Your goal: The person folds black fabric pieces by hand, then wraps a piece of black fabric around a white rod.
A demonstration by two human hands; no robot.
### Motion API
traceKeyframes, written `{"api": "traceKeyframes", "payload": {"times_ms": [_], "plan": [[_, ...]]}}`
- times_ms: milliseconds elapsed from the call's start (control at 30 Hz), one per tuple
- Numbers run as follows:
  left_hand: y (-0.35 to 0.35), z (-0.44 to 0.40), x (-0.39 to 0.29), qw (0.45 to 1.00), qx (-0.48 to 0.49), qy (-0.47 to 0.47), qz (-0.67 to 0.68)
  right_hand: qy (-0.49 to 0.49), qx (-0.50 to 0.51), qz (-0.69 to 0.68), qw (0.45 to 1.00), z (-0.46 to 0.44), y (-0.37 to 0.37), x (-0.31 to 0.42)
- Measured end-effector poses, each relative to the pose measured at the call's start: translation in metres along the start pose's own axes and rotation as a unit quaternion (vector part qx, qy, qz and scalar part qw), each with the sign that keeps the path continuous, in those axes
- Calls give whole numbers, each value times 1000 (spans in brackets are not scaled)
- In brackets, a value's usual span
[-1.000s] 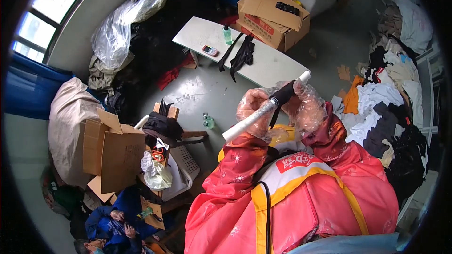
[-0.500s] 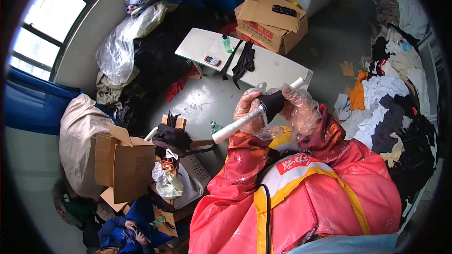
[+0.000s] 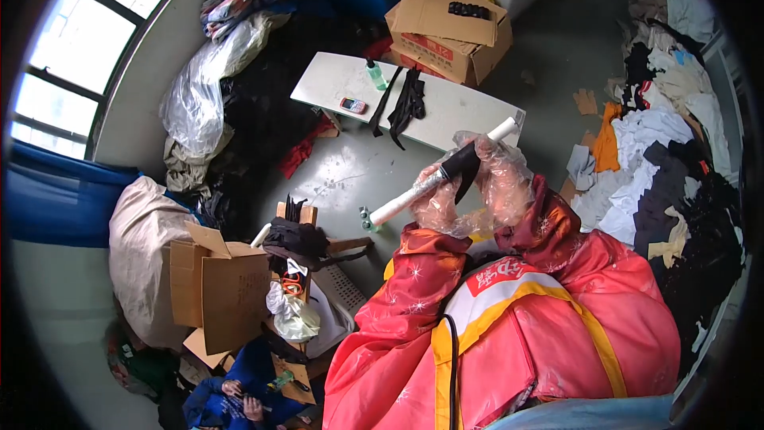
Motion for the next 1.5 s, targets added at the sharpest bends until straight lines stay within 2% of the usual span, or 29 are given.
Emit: {"api": "traceKeyframes", "payload": {"times_ms": [33,100,200,267,333,400,467,600,700,767,800,867,933,1033,1100,1167,1233,1300,1333,1400,1500], "plan": [[2,2,-7,1000,4,0,-2,-11,-12,33,999,1,-1,1],[7,11,-23,993,28,-6,111,-15,-11,16,1000,2,2,3],[9,17,-37,989,92,-22,115,-5,-2,-7,1000,8,12,10],[10,16,-39,989,89,-10,120,6,5,-15,1000,12,20,13],[4,9,-35,998,46,11,51,8,0,-9,1000,16,26,14],[1,5,-34,993,25,14,118,2,-30,-1,1000,12,20,8],[-1,5,-34,987,18,-13,159,44,10,-12,999,9,17,6],[2,10,-40,983,34,-19,179,82,45,-23,995,8,26,13],[2,10,-44,980,38,-19,194,69,10,20,997,4,15,10],[0,13,-54,987,66,-89,115,54,14,46,997,5,17,16],[1,13,-60,987,65,-88,116,39,19,73,996,5,18,19],[5,15,-64,974,66,-196,97,37,15,95,995,4,13,18],[8,13,-50,973,52,-189,120,37,9,118,992,4,11,17],[11,19,-58,973,50,-172,148,68,-14,56,996,6,10,15],[13,20,-61,973,61,-161,156,22,3,89,996,4,7,16],[9,16,-48,961,35,-227,157,3,-13,90,996,0,1,11],[7,13,-43,961,58,-216,162,-15,-28,90,995,0,1,10],[5,13,-38,961,80,-205,167,44,-26,-11,999,3,4,9],[5,13,-42,958,59,-212,183,44,-25,-11,999,2,4,8],[4,15,-43,955,38,-219,198,-8,-20,82,996,2,5,10],[6,14,-44,964,56,-174,195,15,-26,105,994,8,13,20]]}}
Point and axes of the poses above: each hand's wrist, its own z-axis away from the middle knuckle, its own y-axis out of the palm, x = y × z, the point moved 2 cm from there along -z, towards the middle knuckle, and after that the axes turned 11 degrees about -z, right-handed, at the moved point
